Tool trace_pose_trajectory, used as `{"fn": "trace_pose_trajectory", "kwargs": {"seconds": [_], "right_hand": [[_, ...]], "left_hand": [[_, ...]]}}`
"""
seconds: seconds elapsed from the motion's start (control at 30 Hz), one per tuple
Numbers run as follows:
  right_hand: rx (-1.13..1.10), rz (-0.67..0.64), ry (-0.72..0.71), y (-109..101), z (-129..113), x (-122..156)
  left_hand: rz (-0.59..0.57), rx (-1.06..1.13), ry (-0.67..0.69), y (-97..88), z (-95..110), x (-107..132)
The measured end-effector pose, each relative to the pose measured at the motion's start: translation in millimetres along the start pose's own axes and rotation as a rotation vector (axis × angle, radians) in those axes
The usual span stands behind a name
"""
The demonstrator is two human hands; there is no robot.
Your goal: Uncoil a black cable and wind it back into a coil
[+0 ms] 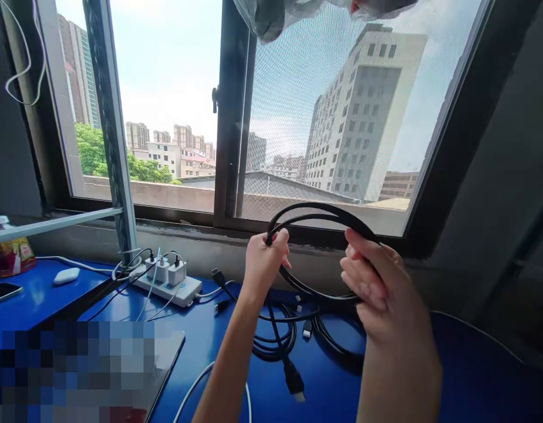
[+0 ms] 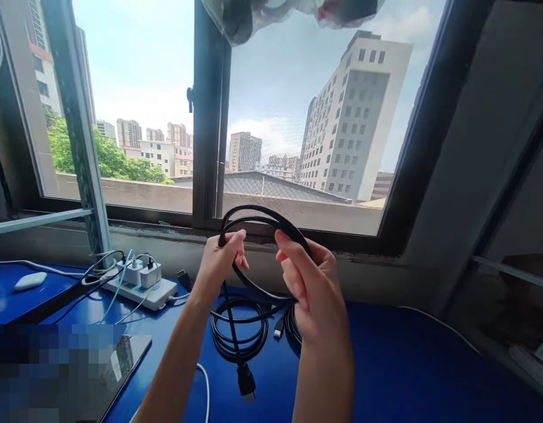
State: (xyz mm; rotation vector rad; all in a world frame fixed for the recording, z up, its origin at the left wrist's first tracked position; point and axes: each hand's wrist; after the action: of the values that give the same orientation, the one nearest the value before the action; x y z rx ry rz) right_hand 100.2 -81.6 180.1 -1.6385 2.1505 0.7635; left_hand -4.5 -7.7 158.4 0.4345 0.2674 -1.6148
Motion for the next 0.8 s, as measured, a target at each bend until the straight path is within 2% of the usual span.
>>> {"fn": "trace_pose_trajectory", "kwargs": {"seconds": [0.13,0.23,0.3,0.4,0.5,0.57,0.67,0.73,0.8], "right_hand": [[-0.142,0.184,0.031,8,-16,6],[-0.219,0.213,-0.041,14,-17,10],[-0.152,0.233,-0.141,17,-12,14],[0.099,0.264,-0.289,24,-5,20],[0.227,0.225,-0.359,26,0,23],[0.235,0.197,-0.388,25,1,23],[0.212,0.162,-0.406,19,4,17],[0.145,0.111,-0.393,15,5,11],[0.050,0.046,-0.355,12,7,5]], "left_hand": [[-0.171,-0.255,-0.227,11.8,-17,-6],[-0.342,-0.314,-0.324,16.6,-21,-2],[-0.489,-0.276,-0.368,17.9,-21,1],[-0.735,-0.160,-0.407,17.5,-23,1],[-0.966,-0.052,-0.430,14.2,-28,-3],[-1.054,0.045,-0.426,11.0,-32,-7],[-1.035,0.175,-0.409,7.4,-36,-9],[-0.906,0.200,-0.390,6.4,-36,-9],[-0.730,0.180,-0.341,5.2,-34,-9]]}}
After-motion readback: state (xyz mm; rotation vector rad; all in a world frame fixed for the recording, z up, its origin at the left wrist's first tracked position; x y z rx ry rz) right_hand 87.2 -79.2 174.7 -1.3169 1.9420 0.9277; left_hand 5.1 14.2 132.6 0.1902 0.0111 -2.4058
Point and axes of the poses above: each hand's wrist, its own x-axis away from the middle knuckle, its own y-axis out of the palm, z = x × y, and after that the axes turned 4 degrees about x, right-handed
